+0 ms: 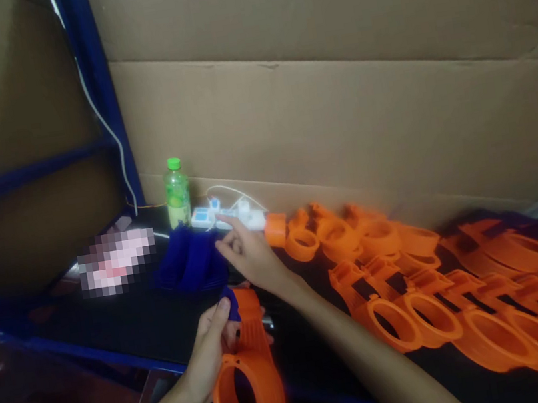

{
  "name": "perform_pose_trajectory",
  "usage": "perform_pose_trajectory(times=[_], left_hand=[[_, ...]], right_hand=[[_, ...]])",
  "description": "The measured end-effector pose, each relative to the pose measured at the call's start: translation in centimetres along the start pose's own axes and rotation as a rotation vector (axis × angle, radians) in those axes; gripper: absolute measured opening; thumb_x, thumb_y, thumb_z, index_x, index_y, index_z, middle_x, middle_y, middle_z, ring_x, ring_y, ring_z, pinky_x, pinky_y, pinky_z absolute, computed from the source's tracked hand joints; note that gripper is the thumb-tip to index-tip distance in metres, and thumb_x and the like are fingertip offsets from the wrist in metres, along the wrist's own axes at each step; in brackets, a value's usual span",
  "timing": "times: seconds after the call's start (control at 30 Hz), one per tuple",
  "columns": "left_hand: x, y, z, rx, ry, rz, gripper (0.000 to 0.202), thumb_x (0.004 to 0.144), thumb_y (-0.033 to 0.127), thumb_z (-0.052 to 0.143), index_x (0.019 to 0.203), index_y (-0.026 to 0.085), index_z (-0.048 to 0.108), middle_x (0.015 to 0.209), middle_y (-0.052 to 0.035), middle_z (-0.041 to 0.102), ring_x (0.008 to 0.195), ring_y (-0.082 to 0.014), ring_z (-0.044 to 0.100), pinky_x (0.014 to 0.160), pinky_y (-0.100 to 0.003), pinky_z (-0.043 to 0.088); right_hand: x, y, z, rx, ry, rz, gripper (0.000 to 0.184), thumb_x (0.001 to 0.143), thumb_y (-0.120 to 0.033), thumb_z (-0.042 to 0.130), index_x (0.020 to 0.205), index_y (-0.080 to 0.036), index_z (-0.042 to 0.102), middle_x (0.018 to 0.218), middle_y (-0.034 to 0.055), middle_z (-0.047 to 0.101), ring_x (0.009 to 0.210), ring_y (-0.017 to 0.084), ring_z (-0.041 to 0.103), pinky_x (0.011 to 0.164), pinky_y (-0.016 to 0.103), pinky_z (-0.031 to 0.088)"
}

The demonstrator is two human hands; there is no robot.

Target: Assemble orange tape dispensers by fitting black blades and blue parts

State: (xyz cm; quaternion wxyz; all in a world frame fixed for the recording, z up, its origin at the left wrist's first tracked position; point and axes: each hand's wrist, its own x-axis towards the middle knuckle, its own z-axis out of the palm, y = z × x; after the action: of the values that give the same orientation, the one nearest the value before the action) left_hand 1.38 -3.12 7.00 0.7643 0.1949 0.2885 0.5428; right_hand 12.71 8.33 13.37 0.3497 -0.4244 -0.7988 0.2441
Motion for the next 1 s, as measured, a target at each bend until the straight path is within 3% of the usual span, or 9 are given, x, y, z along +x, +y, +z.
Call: perform_pose_trajectory(times=[0.1,0.3,0.4,0.57,0.73,0.8,1.0], left_hand=[[0.1,0.0,-0.1,-0.028,0.044,-0.027,0.043,0.081,0.05,0.072,0.102,0.013,0.069,0.091,-0.0146,0.079,0.073,-0.0293,0.076,0.067,-0.037,0.058],[-0.1,0.5,0.4,-0.056,0.018,-0.06,0.037,0.085,0.049,0.068,0.084,0.012,0.069,0.095,-0.0167,0.079,0.078,-0.0298,0.076,0.071,-0.035,0.057],[-0.2,0.6,0.6,-0.062,0.012,-0.067,0.039,0.084,0.05,0.068,0.082,0.011,0.07,0.093,-0.017,0.079,0.078,-0.0303,0.076,0.071,-0.035,0.057],[0.0,0.4,0.4,-0.081,0.0,-0.04,0.043,0.086,0.047,0.067,0.058,0.014,0.061,0.091,-0.0152,0.079,0.08,-0.0298,0.076,0.075,-0.035,0.057],[0.0,0.4,0.5,-0.078,0.007,-0.028,0.037,0.086,0.047,0.068,0.097,0.012,0.071,0.089,-0.0139,0.08,0.079,-0.0295,0.076,0.073,-0.035,0.057],[-0.1,0.5,0.6,-0.07,0.002,-0.031,0.04,0.087,0.047,0.067,0.101,0.01,0.071,0.085,-0.0142,0.079,0.079,-0.0302,0.076,0.072,-0.035,0.057],[0.0,0.5,0.5,-0.057,0.0,-0.033,0.041,0.087,0.048,0.066,0.064,0.014,0.067,0.084,-0.0129,0.079,0.08,-0.0297,0.076,0.073,-0.035,0.057]], right_hand=[[1.6,-0.2,1.0,-0.082,-0.047,0.019,0.059,0.09,-0.032,0.062,0.144,-0.025,0.038,0.083,-0.0027,0.067,0.066,0.011,0.06,0.07,0.023,0.048],[3.6,0.6,3.3,-0.166,-0.033,0.078,0.069,0.083,-0.029,0.068,0.141,-0.022,0.033,0.07,-0.0042,0.062,0.064,0.016,0.061,0.066,0.026,0.047],[4.0,0.9,3.6,-0.199,-0.016,0.101,0.064,0.083,-0.026,0.066,0.137,-0.021,0.034,0.068,-0.005,0.059,0.062,0.016,0.061,0.066,0.026,0.047],[4.2,0.5,2.9,-0.243,0.025,0.121,0.049,0.087,-0.021,0.056,0.131,-0.021,0.035,0.065,-0.0057,0.057,0.065,0.016,0.061,0.068,0.026,0.047],[4.1,-0.1,2.3,-0.295,0.053,0.162,0.053,0.087,-0.034,0.06,0.131,-0.02,0.034,0.069,-0.0028,0.06,0.062,0.019,0.061,0.068,0.029,0.046],[3.9,-0.1,2.5,-0.308,0.037,0.168,0.054,0.085,-0.035,0.064,0.129,-0.02,0.036,0.068,-0.0024,0.06,0.061,0.019,0.061,0.068,0.03,0.046],[3.7,-0.1,3.0,-0.315,0.018,0.158,0.041,0.086,-0.023,0.058,0.123,-0.019,0.04,0.064,-0.0033,0.059,0.059,0.018,0.059,0.067,0.028,0.044]])
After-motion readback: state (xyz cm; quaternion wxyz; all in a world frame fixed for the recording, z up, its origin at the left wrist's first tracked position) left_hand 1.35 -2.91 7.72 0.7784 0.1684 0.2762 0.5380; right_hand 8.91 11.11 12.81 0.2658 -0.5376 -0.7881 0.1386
